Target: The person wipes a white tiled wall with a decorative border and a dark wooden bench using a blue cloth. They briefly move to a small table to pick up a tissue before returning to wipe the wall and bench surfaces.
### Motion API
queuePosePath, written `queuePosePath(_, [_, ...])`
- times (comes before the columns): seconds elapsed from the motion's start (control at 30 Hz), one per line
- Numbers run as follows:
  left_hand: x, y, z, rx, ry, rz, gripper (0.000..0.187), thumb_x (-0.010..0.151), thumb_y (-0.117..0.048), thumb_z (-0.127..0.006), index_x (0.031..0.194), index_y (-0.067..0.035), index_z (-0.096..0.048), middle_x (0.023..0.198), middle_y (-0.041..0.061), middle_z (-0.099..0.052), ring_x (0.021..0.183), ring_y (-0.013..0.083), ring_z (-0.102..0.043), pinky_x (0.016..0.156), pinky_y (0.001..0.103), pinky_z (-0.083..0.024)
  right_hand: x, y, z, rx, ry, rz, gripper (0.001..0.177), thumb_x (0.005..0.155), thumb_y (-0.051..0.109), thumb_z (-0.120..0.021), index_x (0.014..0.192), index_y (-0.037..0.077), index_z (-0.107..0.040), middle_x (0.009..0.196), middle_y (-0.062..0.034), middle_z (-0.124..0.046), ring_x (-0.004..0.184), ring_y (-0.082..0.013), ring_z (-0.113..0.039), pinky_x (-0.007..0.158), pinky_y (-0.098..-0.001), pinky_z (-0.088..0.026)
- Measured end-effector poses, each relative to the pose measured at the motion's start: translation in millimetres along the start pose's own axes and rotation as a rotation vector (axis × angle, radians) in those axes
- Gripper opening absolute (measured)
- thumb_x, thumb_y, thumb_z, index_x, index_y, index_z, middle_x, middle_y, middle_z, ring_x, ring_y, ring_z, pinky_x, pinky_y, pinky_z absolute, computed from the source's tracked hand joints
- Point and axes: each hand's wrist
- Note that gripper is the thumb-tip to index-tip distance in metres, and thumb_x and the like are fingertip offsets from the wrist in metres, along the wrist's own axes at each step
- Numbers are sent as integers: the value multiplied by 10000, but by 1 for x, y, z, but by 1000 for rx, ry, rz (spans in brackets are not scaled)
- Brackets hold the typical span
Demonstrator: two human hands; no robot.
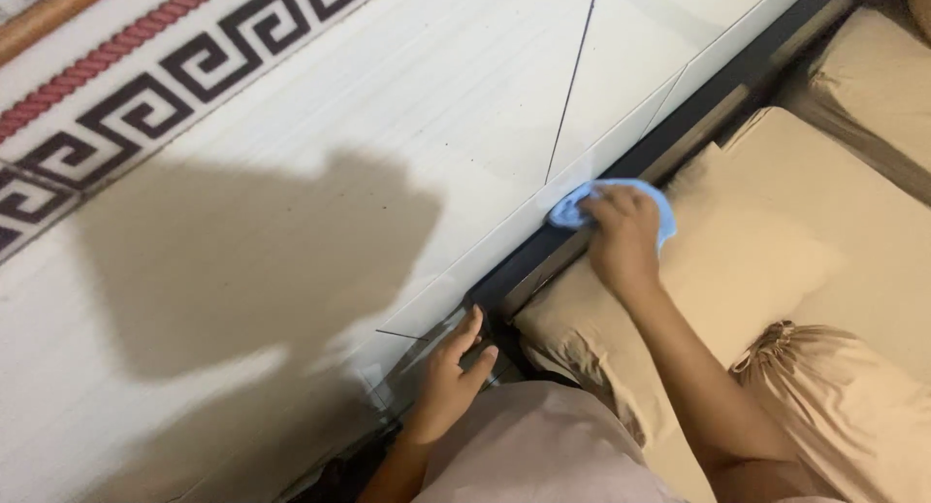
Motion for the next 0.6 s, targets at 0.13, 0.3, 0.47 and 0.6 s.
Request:
queuePosePath(0.13, [-1, 9, -2, 22, 43, -28, 638, 905, -240, -645, 1471, -5, -469, 1476, 225, -551, 1097, 303, -715, 884, 360, -574, -46, 67, -6, 109, 118, 84, 310, 853, -53, -556, 1001, 125, -761, 1205, -70, -696, 1042, -269, -533, 959, -447, -366])
queuePosePath(0.3, [-5, 9, -13, -176, -116, 40, 418, 846, -136, -718, 1236, 8, -673, 939, 72, -757, 758, 169, -670, 666, 276, -550, -129, 73, -81, 328, -123, 169, 307, 900, 2, -641, 1200, 65, -658, 1453, -144, -505, 1275, -354, -530, 1013, -473, -476])
queuePosePath(0.47, [-4, 3, -10, -134, 5, 2, 757, 890, -127, -699, 1554, -20, -351, 1477, 267, -498, 1061, 318, -705, 882, 426, -561, -80, -29, -131, 642, -321, -447, 441, 1053, -62, -400, 1483, 38, -394, 1386, -161, -455, 1229, -284, -433, 1056, -429, -333])
queuePosePath(0.6, [1, 11, -8, -167, 73, 130, 738, 914, -172, -692, 1577, -84, -381, 1564, 260, -421, 1156, 373, -689, 947, 491, -560, -77, -70, -169, 608, -475, -685, 442, 1073, -21, -485, 1506, -59, -401, 1486, -348, -431, 1438, -472, -368, 1221, -543, -238])
Point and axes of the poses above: each hand's wrist, its own x-axis towards the middle knuckle, its own z-axis out of the back of the hand, y = z × x
